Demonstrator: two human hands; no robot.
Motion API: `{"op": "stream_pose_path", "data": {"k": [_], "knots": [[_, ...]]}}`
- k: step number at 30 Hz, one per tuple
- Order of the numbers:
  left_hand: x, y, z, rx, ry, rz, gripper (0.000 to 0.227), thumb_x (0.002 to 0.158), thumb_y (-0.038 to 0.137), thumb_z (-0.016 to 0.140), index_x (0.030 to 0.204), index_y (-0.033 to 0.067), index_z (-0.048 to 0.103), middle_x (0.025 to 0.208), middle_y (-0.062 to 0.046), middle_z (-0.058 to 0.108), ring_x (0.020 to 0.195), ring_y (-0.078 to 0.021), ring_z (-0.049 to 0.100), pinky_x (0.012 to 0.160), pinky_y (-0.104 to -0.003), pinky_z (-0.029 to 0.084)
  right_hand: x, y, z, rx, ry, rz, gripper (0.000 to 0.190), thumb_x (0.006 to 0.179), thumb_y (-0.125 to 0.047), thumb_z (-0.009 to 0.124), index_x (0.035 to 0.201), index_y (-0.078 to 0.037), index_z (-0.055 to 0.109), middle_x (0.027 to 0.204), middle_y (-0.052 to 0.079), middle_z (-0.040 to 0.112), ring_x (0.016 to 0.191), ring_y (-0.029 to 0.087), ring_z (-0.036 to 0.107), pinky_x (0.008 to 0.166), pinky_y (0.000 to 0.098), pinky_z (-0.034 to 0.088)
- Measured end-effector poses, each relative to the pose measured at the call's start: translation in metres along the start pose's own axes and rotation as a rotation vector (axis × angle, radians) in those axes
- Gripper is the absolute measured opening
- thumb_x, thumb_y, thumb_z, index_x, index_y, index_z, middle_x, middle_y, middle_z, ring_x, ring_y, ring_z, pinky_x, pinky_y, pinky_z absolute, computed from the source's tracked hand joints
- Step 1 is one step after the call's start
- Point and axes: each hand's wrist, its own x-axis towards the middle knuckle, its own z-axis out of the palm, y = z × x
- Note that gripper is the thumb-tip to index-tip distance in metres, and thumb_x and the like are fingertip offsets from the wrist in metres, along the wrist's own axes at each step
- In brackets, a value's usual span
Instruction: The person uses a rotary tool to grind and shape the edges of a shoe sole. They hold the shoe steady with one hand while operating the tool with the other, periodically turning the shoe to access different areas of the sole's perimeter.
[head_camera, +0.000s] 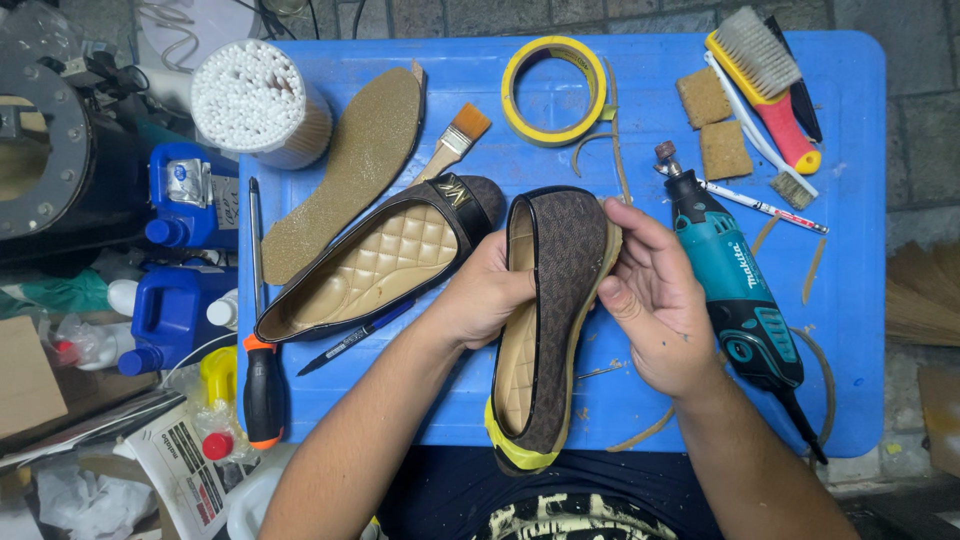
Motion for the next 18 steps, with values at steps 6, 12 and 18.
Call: {"op": "stream_pose_path", "data": {"k": [6, 12, 18], "knots": [[-0.001, 0.001, -0.002, -0.030, -0.040, -0.037, 0.031, 0.093, 0.008, 0.076, 0.121, -0.0012, 0.067, 0.109, -0.007, 0.074, 0.095, -0.0132, 0.070, 0.085, -0.033, 0.058, 0.000, -0.004, -0.003, 0.048, 0.000, 0.040, 0.058, 0.106, -0.002, 0.058, 0.158, 0.001, 0.031, 0.157, 0.019, 0.047, 0.145, 0.025, 0.049, 0.123, 0.0402, 0.041], [-0.004, 0.004, -0.002, 0.048, -0.062, -0.020, 0.029, 0.093, 0.008, 0.075, 0.120, -0.0013, 0.068, 0.110, -0.007, 0.074, 0.097, -0.0125, 0.071, 0.088, -0.032, 0.058, -0.003, -0.005, -0.005, 0.004, 0.002, 0.025, 0.062, 0.104, -0.001, 0.060, 0.159, 0.006, 0.031, 0.159, 0.020, 0.045, 0.150, 0.027, 0.045, 0.127, 0.0426, 0.036], [-0.006, 0.004, -0.001, 0.109, -0.056, -0.019, 0.028, 0.095, 0.009, 0.074, 0.120, -0.0020, 0.068, 0.109, -0.007, 0.075, 0.096, -0.0127, 0.071, 0.087, -0.032, 0.058, -0.009, 0.006, -0.013, 0.002, 0.022, -0.009, 0.055, 0.109, -0.005, 0.056, 0.158, 0.007, 0.036, 0.160, 0.018, 0.047, 0.150, 0.025, 0.047, 0.130, 0.0418, 0.035]]}}
